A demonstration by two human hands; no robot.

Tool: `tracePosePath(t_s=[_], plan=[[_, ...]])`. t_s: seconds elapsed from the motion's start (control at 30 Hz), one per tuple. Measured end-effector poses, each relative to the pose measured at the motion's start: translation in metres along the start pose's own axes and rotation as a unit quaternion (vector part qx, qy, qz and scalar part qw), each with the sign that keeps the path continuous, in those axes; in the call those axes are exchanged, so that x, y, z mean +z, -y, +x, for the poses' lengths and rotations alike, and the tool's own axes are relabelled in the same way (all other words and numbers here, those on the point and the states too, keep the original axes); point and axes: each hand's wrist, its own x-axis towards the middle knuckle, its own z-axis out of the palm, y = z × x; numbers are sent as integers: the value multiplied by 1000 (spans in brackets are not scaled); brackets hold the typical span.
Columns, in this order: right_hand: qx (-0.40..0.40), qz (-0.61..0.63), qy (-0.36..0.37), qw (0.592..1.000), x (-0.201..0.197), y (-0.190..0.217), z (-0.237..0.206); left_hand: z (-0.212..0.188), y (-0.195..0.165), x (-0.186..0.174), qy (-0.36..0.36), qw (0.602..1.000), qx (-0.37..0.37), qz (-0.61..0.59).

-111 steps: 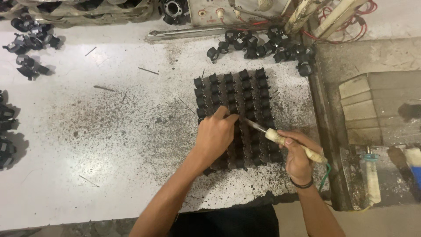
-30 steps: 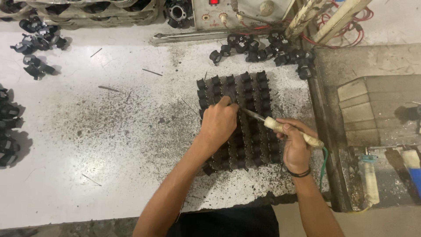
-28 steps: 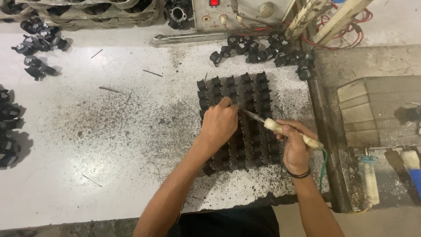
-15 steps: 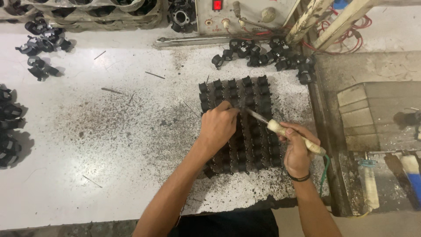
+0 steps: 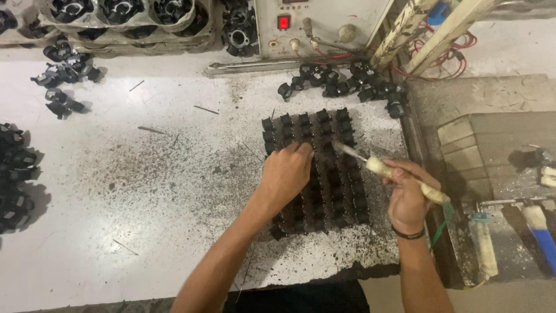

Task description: The person solders small black electronic components arranged in a tray on a workbench, holding each component steady with one hand while applying a soldering iron with the other, working through the tray one component at a time. Smoke rises as the iron contacts each part, and the person occasionally reaches for new components from piles on the bench.

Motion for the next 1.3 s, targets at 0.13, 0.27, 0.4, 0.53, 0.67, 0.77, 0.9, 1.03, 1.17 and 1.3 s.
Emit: tracePosePath(t_s=[0.13,0.27,0.4,0.53,0.67,0.77,0.9,1.03,1.17,1.3], plan=[[85,-21,-16,996,7,-8,5,17,-20,-48,-9,996,75,-37],[75,-13,-17,997,18,-22,-3,32,-11,-54,-137,986,93,-24],[92,-16,-34,995,19,-24,-7,22,11,-6,-63,997,26,33],[95,-9,-31,995,18,-23,-7,-1,35,34,-23,999,-26,21],[112,-27,-25,993,19,-23,-8,0,47,46,-15,1000,-17,1],[115,-35,-19,993,19,-21,-6,8,48,44,2,1000,-13,-13],[119,-37,-14,992,19,-17,-2,15,46,41,40,998,-31,-27],[121,-55,-21,991,22,-15,-2,15,42,43,51,998,-24,2],[122,-44,-29,991,23,-16,-4,13,41,44,28,999,-24,-36],[125,-55,-31,990,22,-17,-3,14,46,42,14,998,-9,-68]])
